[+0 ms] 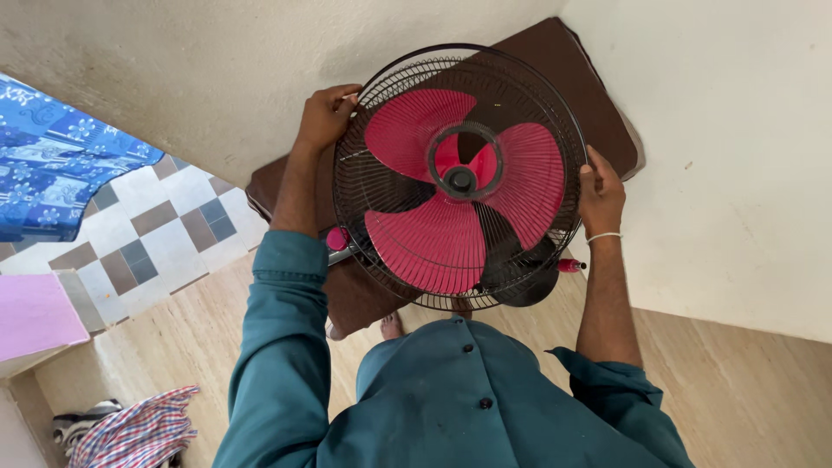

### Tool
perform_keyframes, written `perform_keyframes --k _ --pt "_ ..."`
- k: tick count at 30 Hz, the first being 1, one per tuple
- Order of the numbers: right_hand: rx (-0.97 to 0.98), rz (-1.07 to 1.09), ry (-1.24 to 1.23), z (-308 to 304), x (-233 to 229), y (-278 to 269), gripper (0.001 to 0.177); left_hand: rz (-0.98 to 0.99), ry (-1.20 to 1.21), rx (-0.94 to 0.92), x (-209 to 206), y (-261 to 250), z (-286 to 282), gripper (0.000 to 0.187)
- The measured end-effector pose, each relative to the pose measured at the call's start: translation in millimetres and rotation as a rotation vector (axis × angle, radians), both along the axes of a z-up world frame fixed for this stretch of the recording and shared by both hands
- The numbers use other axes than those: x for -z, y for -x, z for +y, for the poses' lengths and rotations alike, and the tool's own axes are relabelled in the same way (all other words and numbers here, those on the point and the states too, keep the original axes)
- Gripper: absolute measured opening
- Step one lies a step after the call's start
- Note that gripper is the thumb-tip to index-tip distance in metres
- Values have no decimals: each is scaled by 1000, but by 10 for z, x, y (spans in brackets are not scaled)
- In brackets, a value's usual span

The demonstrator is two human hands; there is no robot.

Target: The person assembles a table fan by attaching the red fan blades to the motor hub, securing them with a cap, and then fitting the front and rear wire cages. The person uses a wrench to tighten the final cage nut.

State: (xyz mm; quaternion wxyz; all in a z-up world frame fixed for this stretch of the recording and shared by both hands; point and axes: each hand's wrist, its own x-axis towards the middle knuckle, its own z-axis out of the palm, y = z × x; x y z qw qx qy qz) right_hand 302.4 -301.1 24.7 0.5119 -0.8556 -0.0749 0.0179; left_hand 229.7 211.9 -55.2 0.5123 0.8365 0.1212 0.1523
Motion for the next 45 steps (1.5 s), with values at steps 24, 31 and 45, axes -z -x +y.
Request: perform_keyframes --k 24,31,45 --pt "44 88 194 -89 -45 85 43 -91 -131 -97 -183 262 -217 20" --pt "-26 120 86 -85 -13 101 52 -81 -224 -123 -231 297 -254 18" --pt "-36 248 -48 -118 41 -44 57 83 -91 -262 -162 307 -245 24"
